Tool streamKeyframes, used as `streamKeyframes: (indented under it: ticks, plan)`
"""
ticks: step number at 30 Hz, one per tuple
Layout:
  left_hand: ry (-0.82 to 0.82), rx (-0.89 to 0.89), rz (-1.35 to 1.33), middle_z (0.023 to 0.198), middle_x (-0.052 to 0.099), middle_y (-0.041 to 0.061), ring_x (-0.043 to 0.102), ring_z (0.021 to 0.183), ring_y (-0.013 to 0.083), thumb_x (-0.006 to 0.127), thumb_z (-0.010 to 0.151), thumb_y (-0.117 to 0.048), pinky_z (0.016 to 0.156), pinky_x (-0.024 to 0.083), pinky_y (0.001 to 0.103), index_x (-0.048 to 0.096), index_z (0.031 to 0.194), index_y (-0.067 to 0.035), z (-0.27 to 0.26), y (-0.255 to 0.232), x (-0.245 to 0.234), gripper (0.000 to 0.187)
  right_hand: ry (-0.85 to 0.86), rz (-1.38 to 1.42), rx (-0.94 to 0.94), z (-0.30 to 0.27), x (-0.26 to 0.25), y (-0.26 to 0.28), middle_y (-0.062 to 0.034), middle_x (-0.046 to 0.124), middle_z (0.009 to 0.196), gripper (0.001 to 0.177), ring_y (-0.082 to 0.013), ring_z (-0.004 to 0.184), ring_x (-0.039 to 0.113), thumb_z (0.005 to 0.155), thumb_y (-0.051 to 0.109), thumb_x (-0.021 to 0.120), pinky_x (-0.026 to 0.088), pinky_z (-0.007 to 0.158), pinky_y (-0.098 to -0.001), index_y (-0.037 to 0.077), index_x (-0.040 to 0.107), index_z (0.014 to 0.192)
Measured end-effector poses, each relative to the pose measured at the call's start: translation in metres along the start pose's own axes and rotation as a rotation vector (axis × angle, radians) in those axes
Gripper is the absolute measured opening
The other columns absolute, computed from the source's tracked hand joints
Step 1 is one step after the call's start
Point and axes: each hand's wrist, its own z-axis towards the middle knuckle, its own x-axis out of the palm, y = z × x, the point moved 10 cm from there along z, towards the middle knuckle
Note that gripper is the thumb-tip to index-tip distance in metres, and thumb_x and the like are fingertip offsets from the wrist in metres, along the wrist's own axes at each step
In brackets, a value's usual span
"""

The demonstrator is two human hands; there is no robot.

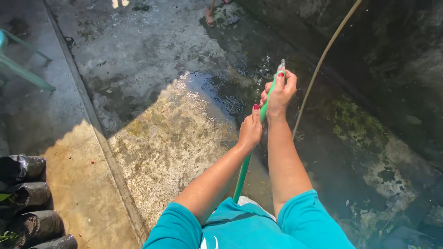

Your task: Watering various potted plants and garden areas using a hose.

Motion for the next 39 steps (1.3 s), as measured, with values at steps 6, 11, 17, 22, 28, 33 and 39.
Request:
streamKeyframes:
  ticks: [6,11,17,22,28,33,39]
  plan:
    - [-0.020,0.138,-0.103,0.070,0.065,0.018,0.067,0.069,0.0402,0.023,0.104,-0.063,0.066,0.051,0.050,0.062,0.088,-0.001,0.104,-0.068,-0.108,0.075,0.101,0.058,-0.036,0.079,0.143,-0.020,-0.0082,0.054,0.067,0.022,-0.0134,0.040,0.046,0.109,0.029,0.050,0.035,0.033,-0.0307,0.011,0.047,0.121]
    - [-0.063,0.138,-0.009,0.070,0.065,0.015,0.065,0.071,0.0370,0.024,0.105,-0.064,0.068,0.050,0.047,0.064,0.089,-0.001,0.215,-0.040,-0.177,0.076,0.081,0.110,0.062,0.150,0.229,-0.109,-0.0090,0.054,0.066,0.021,-0.0137,0.039,0.047,0.108,0.029,0.049,0.036,0.032,-0.0311,0.011,0.046,0.120]
    - [-0.081,-0.033,-0.103,0.062,0.061,0.013,0.063,0.055,0.0258,0.026,0.104,-0.064,0.055,0.049,0.044,0.063,0.083,0.000,0.357,-0.014,-0.262,0.077,0.115,0.053,0.155,0.233,0.371,-0.183,-0.0065,0.051,0.063,0.021,-0.0120,0.038,0.044,0.107,0.031,0.049,0.034,0.031,-0.0304,0.013,0.047,0.119]
    - [-0.111,-0.112,-0.277,0.069,0.062,0.006,0.064,0.057,0.0172,0.028,0.103,-0.065,0.056,0.055,0.037,0.061,0.083,-0.001,0.471,0.031,-0.324,0.075,0.175,0.017,0.163,0.299,0.473,-0.262,-0.0059,0.048,0.059,0.020,-0.0123,0.037,0.042,0.107,0.031,0.050,0.033,0.030,-0.0311,0.013,0.046,0.115]
    - [-0.045,-0.162,-0.238,0.067,0.062,0.006,0.064,0.056,0.0175,0.025,0.100,-0.068,0.055,0.054,0.036,0.063,0.085,-0.004,0.579,0.048,-0.401,0.077,0.080,-0.024,0.191,0.359,0.558,-0.338,-0.0059,0.049,0.058,0.019,-0.0136,0.036,0.044,0.105,0.029,0.050,0.034,0.030,-0.0318,0.013,0.047,0.114]
    - [0.007,-0.051,-0.178,0.061,0.061,0.007,0.066,0.055,0.0210,0.022,0.103,-0.068,0.055,0.052,0.039,0.062,0.076,-0.001,0.701,0.013,-0.480,0.082,0.083,-0.045,0.022,0.436,0.676,-0.346,-0.0080,0.049,0.059,0.022,-0.0142,0.036,0.043,0.106,0.031,0.053,0.032,0.031,-0.0313,0.012,0.047,0.115]
    - [-0.045,0.034,-0.145,0.058,0.059,0.007,0.063,0.054,0.0226,0.025,0.102,-0.067,0.056,0.050,0.043,0.061,0.074,-0.001,0.838,-0.032,-0.558,0.080,0.066,-0.002,0.026,0.540,0.793,-0.368,-0.0062,0.053,0.064,0.024,-0.0131,0.039,0.044,0.106,0.033,0.051,0.034,0.032,-0.0310,0.013,0.046,0.117]
